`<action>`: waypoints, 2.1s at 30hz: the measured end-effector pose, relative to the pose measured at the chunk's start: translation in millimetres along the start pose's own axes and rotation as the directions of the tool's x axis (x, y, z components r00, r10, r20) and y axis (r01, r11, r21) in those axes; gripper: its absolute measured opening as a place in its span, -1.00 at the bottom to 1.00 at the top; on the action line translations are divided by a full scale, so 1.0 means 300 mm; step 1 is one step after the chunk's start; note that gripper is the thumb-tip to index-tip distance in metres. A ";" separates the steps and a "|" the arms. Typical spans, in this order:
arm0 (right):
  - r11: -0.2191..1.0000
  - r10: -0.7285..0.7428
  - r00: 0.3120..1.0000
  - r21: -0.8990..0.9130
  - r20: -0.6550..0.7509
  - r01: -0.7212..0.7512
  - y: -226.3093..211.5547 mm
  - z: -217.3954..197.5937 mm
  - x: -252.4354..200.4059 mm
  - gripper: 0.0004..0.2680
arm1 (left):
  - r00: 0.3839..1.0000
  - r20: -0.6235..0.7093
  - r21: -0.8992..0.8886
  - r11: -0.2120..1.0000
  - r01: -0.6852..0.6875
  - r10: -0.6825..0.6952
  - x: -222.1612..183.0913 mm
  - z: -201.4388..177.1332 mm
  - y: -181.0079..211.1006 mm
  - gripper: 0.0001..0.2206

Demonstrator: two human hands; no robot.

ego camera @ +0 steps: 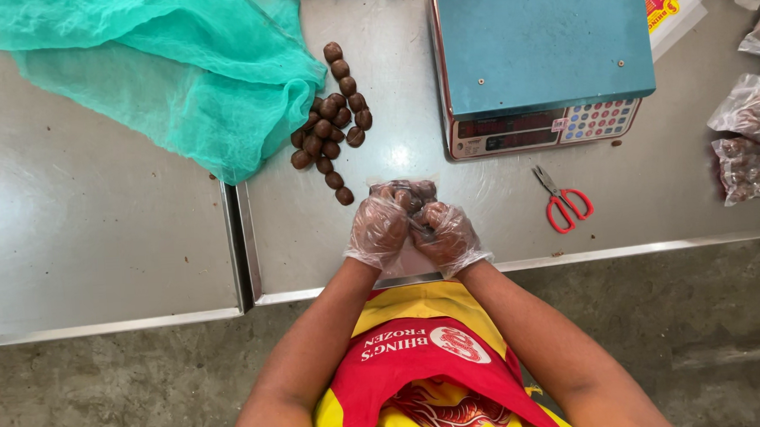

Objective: The person places small sausages into plastic bags, weighs them on a digital scale, and ties the bags closed while wearing gloves.

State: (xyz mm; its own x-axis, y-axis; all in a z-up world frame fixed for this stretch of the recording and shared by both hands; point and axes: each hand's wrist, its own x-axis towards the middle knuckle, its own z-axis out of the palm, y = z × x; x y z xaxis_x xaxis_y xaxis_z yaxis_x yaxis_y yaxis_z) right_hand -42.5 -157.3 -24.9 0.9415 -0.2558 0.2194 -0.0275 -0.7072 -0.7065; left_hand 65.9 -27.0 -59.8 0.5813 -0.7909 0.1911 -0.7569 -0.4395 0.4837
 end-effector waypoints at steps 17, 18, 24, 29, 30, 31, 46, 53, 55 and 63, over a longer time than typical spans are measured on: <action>0.998 0.058 0.997 -0.037 0.045 -0.056 0.025 0.007 -0.021 -0.86 | 0.961 0.270 -0.127 0.988 0.093 -0.056 0.042 -0.184 0.004 -0.69; 0.996 0.073 0.995 -0.054 0.061 -0.069 0.027 0.011 -0.020 -0.86 | 0.958 0.277 -0.103 0.989 0.110 -0.078 0.032 -0.180 0.011 -0.70; 0.997 0.072 0.997 0.001 0.024 -0.072 0.017 0.006 -0.016 -0.87 | 0.978 0.196 0.121 0.988 -0.099 0.074 0.019 -0.088 -0.014 -0.75; 0.999 0.043 0.999 -0.032 0.027 -0.042 0.008 0.001 -0.014 -0.86 | 0.983 0.114 -0.089 0.984 0.153 -0.143 -0.004 -0.037 -0.020 -0.77; 0.999 0.048 0.998 -0.026 0.036 -0.047 0.008 0.000 -0.010 -0.86 | 0.947 0.163 -0.188 0.934 0.305 -0.276 -0.006 -0.037 -0.009 -0.79; 0.999 0.047 0.998 -0.018 0.032 -0.046 0.008 0.000 -0.005 -0.86 | 0.891 0.226 -0.276 0.851 0.447 -0.394 0.000 -0.040 -0.002 -0.78; 0.999 0.034 0.999 -0.006 -0.033 -0.034 0.014 0.008 -0.009 -0.86 | 0.979 -0.006 -0.033 0.979 0.203 -0.204 0.024 -0.041 0.032 -0.82; 1.000 0.002 0.997 0.021 -0.074 -0.001 0.016 0.002 -0.012 -0.87 | 0.992 -0.042 -0.110 0.986 -0.123 0.119 -0.039 -0.170 -0.014 -0.62; 0.999 -0.024 0.997 0.030 -0.080 0.027 0.033 0.010 -0.018 -0.89 | 0.997 -0.007 -0.029 0.996 -0.083 0.082 -0.050 -0.163 -0.002 -0.59; 0.999 0.006 0.996 -0.032 -0.087 -0.009 0.082 0.107 -0.168 -0.84 | 0.975 -0.161 -0.353 0.931 0.090 -0.155 -0.168 -0.077 -0.013 -0.68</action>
State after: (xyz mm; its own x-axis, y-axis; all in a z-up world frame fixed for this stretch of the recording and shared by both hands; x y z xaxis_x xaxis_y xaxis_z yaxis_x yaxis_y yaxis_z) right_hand -79.8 -140.5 -75.0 0.9086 -0.3163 0.2728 -0.0464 -0.7255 -0.6867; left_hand 46.4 24.5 -51.5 0.7324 -0.6337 0.2489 -0.5472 -0.3302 0.7691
